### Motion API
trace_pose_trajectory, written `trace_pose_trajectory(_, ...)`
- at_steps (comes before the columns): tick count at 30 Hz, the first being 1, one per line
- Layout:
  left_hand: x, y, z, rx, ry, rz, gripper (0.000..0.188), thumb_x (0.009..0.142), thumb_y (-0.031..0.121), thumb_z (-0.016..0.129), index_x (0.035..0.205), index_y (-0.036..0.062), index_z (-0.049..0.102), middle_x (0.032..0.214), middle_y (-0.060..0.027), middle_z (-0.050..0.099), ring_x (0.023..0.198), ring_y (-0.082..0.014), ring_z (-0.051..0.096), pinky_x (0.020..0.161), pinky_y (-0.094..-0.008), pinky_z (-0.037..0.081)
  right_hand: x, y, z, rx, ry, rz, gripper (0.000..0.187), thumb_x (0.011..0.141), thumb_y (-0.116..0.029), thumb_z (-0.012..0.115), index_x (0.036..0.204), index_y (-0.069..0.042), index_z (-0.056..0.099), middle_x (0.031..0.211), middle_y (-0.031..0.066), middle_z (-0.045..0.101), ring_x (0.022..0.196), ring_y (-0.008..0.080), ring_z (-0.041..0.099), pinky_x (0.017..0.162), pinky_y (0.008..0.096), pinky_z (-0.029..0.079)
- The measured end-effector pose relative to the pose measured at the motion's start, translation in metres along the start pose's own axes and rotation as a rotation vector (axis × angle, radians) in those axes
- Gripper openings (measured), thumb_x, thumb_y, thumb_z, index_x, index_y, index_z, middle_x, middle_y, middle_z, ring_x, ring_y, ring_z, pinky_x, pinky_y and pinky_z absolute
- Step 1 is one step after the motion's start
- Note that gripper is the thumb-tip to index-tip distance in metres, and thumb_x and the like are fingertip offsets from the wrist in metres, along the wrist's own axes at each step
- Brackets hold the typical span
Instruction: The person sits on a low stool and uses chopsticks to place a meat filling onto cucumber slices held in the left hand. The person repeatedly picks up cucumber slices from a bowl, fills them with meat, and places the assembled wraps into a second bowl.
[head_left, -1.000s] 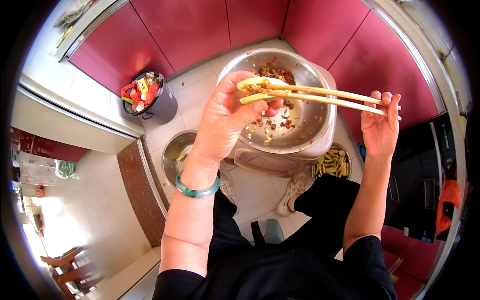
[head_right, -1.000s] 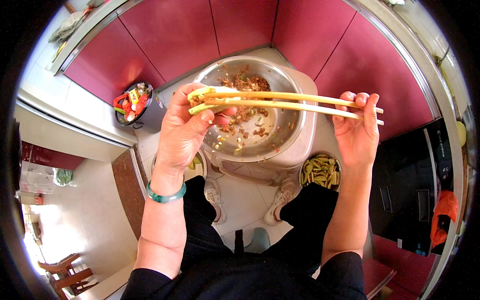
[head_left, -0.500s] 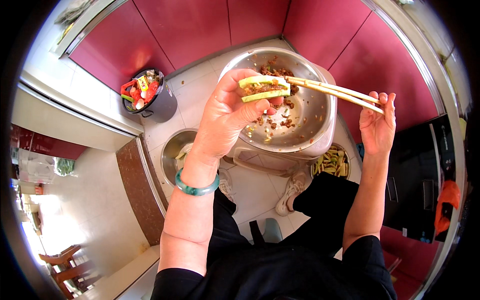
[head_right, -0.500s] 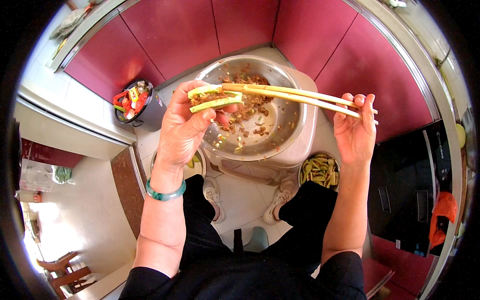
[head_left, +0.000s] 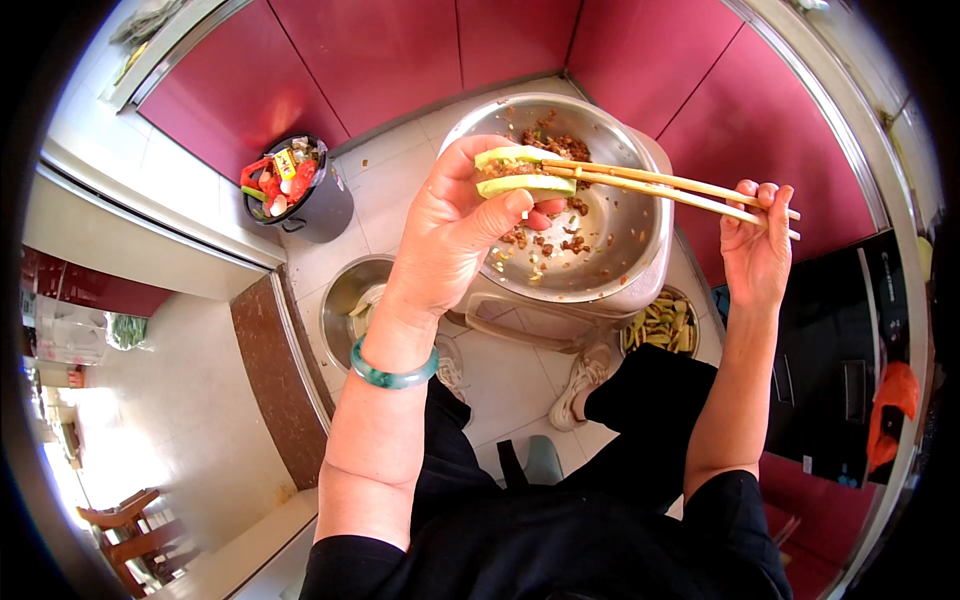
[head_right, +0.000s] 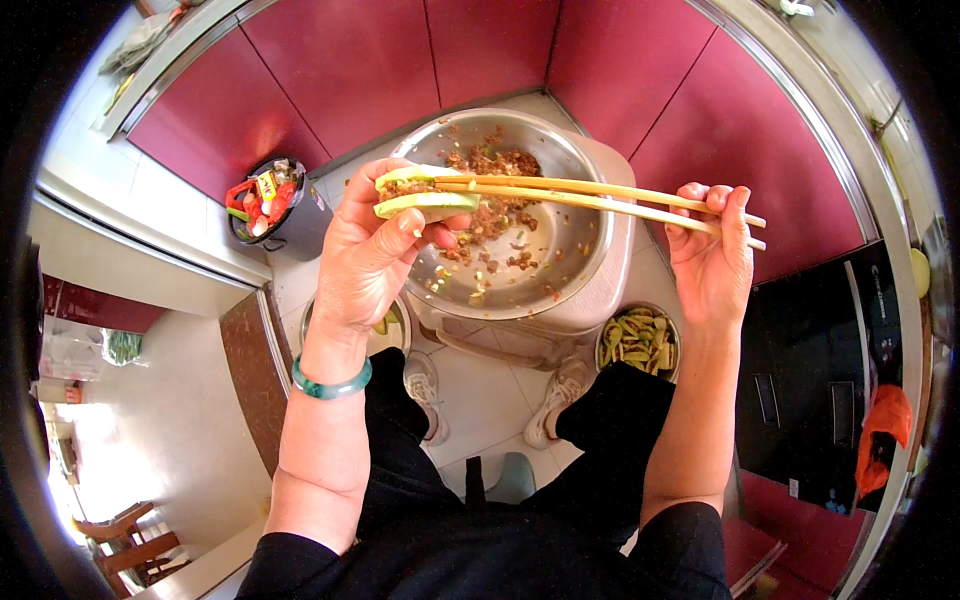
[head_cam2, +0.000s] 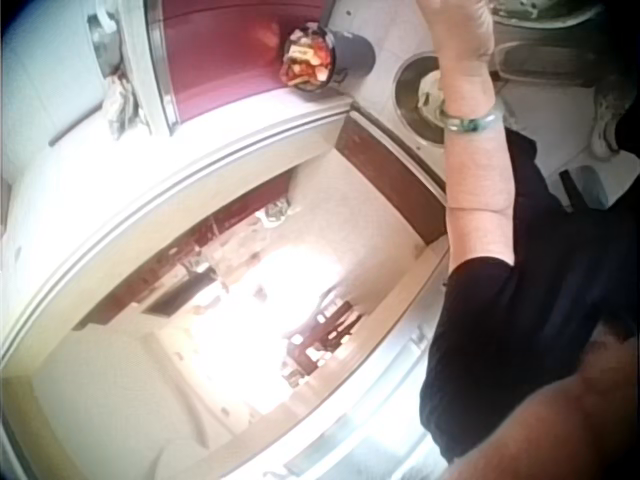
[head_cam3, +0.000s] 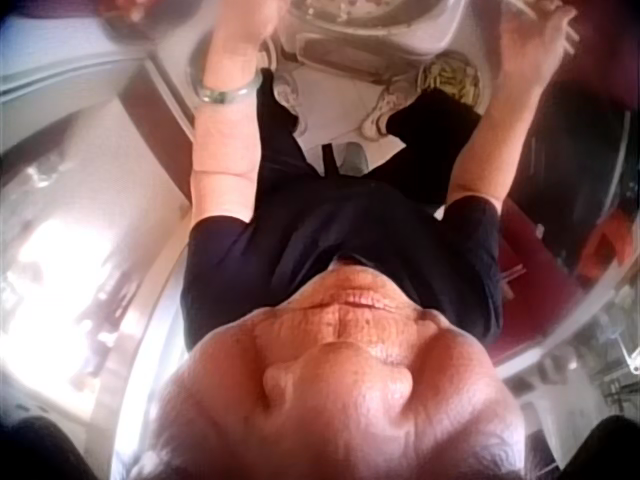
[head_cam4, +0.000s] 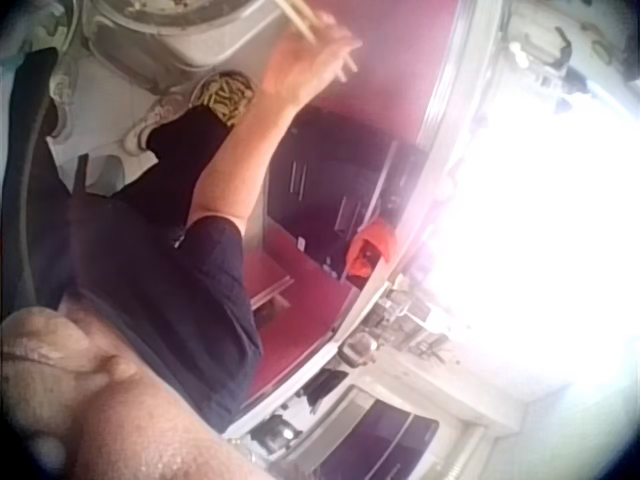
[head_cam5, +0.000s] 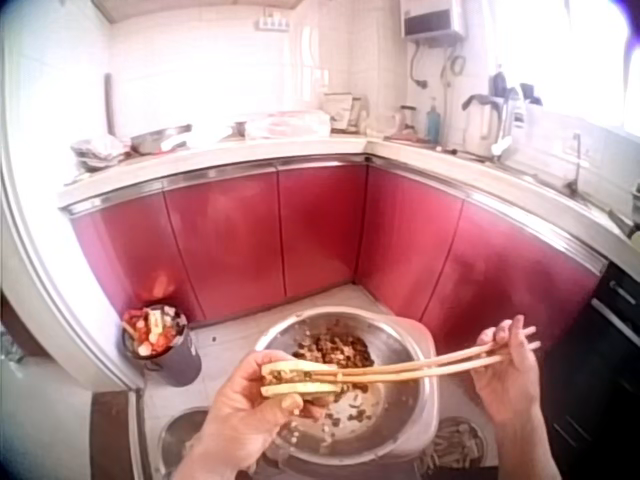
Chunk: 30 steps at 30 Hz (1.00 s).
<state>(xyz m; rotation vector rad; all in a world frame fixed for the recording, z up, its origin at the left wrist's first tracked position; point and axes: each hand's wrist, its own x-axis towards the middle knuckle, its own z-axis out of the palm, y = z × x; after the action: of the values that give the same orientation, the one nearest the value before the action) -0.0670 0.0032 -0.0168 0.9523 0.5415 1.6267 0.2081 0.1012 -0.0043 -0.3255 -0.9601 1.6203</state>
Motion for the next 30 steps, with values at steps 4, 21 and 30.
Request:
trace_pose_trajectory(4, 0.001, 0.000, -0.001, 0.073, 0.000, 0.001, 0.039, 0.081, 0.006, 0.064, 0.115, 0.0065, 0.046, 0.105, -0.0130, 0.059, 0.089, -0.0231, 0.061, 0.075, -0.0299, 0.051, -0.001, -0.004, -0.004, 0.061, 0.033, -0.033, 0.031, 0.095, -0.032, 0.039, 0.082, -0.007, 0.052, 0.090, 0.0092, 0.056, 0.081, 0.0159, 0.057, 0.072, 0.0273, 0.054)
trace_pose_trajectory(21, -0.002, -0.004, 0.004, 0.730, 0.104, 0.174, 0.035, 0.071, -0.002, 0.071, 0.104, 0.0030, 0.059, 0.096, -0.0028, 0.060, 0.089, -0.0106, 0.056, 0.078, -0.0254, 0.049, -0.005, -0.006, 0.010, -0.069, -0.059, -0.012, 0.032, 0.095, -0.032, 0.040, 0.080, -0.007, 0.053, 0.087, 0.0111, 0.058, 0.079, 0.0168, 0.058, 0.072, 0.0297, 0.053)
trace_pose_trajectory(30, -0.001, -0.001, 0.004, 0.950, 0.114, 0.208, 0.037, 0.067, 0.003, 0.075, 0.101, 0.0047, 0.060, 0.090, -0.0013, 0.062, 0.083, -0.0083, 0.057, 0.076, -0.0238, 0.048, -0.005, -0.012, 0.006, -0.068, -0.024, -0.049, 0.031, 0.096, -0.031, 0.038, 0.081, -0.007, 0.052, 0.087, 0.0106, 0.058, 0.078, 0.0161, 0.058, 0.071, 0.0299, 0.053)
